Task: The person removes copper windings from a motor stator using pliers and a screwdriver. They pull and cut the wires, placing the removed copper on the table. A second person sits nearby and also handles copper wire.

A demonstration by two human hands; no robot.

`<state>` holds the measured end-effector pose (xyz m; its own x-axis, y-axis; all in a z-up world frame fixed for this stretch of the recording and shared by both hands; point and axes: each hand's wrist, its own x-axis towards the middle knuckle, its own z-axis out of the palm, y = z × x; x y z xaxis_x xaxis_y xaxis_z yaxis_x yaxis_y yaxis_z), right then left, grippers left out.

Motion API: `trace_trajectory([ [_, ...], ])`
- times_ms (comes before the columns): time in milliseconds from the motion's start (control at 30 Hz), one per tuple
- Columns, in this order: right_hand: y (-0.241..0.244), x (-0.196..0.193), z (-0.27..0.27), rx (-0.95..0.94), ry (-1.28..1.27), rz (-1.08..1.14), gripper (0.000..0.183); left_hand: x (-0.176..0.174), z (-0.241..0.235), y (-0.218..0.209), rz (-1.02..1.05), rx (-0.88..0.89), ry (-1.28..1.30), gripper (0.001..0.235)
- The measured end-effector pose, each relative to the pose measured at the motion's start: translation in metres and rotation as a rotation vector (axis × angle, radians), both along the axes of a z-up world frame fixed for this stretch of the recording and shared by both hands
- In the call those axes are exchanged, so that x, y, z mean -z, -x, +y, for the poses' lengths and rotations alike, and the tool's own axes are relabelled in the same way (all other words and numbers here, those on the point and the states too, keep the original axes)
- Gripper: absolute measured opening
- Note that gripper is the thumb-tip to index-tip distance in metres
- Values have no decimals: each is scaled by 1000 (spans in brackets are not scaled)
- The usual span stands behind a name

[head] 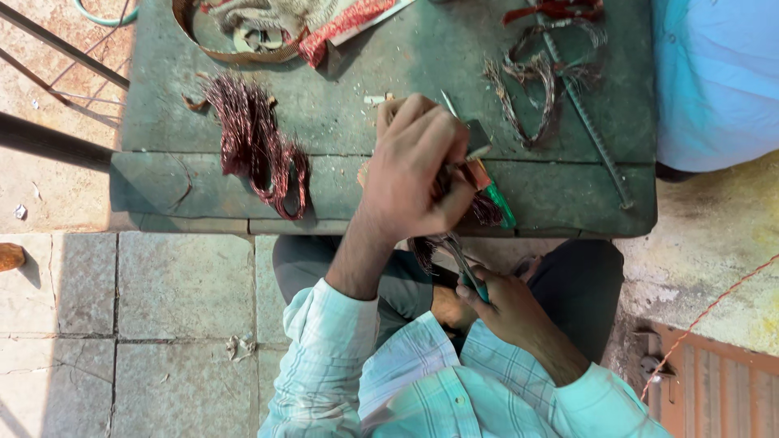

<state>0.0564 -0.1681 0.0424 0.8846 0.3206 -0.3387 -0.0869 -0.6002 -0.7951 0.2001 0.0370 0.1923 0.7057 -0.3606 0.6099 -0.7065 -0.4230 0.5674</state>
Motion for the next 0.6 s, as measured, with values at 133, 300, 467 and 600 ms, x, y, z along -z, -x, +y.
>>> trace_trajectory([
  [133, 10, 16, -3, -28, -111, -121, 35, 29, 3, 41, -338, -119, 168, 38],
  [300, 10, 38, -7, -41, -42, 308, 42, 115, 5, 143, -69, -43, 753, 16],
  [467, 11, 67, -5, -35, -492, 336, 49, 196, -26, 208, 777, -215, 857, 28],
  [600, 20, 68, -9, 14, -565, 13, 48, 224, -26, 198, 1281, 245, 856, 56],
])
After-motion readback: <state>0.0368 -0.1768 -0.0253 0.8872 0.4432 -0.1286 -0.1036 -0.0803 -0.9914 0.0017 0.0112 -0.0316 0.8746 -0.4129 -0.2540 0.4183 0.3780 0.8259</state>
